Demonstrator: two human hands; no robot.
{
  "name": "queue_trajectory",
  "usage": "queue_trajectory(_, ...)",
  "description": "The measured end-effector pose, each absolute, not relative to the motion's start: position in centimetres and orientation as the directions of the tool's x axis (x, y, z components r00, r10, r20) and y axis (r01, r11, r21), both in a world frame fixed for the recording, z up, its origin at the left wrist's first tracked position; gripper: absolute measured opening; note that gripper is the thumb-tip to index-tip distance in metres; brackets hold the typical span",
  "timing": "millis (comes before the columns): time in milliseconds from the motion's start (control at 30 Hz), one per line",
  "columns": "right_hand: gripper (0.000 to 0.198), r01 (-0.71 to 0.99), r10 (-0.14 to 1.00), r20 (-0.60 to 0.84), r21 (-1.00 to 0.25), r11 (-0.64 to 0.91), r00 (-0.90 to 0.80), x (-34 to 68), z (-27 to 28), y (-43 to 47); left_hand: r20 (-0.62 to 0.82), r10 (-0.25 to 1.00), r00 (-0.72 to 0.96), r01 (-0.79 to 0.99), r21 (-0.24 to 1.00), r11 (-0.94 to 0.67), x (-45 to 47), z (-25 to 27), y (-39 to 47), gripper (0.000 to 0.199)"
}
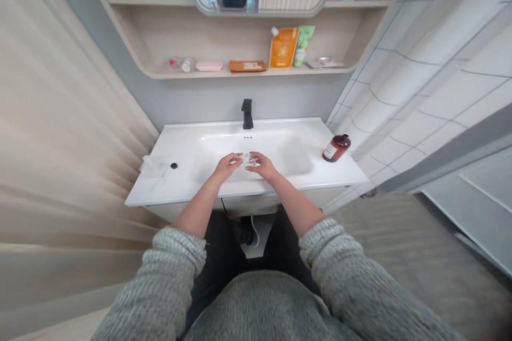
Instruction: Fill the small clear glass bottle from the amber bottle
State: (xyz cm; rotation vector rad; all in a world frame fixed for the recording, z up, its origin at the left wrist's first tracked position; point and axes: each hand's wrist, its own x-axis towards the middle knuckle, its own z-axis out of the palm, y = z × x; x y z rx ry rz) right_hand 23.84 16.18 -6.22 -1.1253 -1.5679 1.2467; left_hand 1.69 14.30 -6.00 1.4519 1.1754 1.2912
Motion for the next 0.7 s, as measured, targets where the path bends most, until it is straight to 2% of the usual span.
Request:
queue_trajectory(133, 0.083, 0.193, 0.980, 0.046, -0.978, 0.084, -0.193, 23.8, -6.6, 16.7, 0.269, 0.953, -0.140, 0.249, 0.941, -0.229, -0.3, -4.0, 13.0, 0.029)
queue_trajectory(267, 0.085, 0.230, 0.974, 0.065, -0.966, 0.116, -0.216, 23.8, -7.2, 16.7, 0.359, 0.851, -0.383, 0.386, 0.899, -0.206, -6.5, -2.1, 9.0, 0.030)
queue_trajectory(367, 0.079, 0.272, 0.971, 0.076, -0.952, 0.139, -0.228, 23.9, -7.4, 16.7, 0.392, 0.722, -0.570, 0.546, 0.837, -0.024, -12.9, -0.8, 4.8, 0.026)
queue_trajectory(467, 0.074, 0.305, 0.964, 0.086, -0.938, 0.164, -0.252, 23.9, -7.5, 16.7, 0.421, 0.624, -0.659, 0.677, 0.693, 0.248, -18.2, 0.1, 0.9, 0.024)
queue_trajectory(567, 0.073, 0.300, 0.951, 0.116, -0.932, 0.204, -0.286, 23.9, -7.7, 16.6, 0.372, 0.644, -0.668, 0.699, 0.610, 0.373, -20.9, 0.3, -1.3, 0.028)
queue_trajectory(700, 0.071, 0.303, 0.946, 0.155, -0.922, 0.242, -0.284, 23.8, -7.9, 16.5, 0.188, 0.713, -0.676, 0.679, 0.536, 0.502, -20.9, -0.2, -1.4, 0.037)
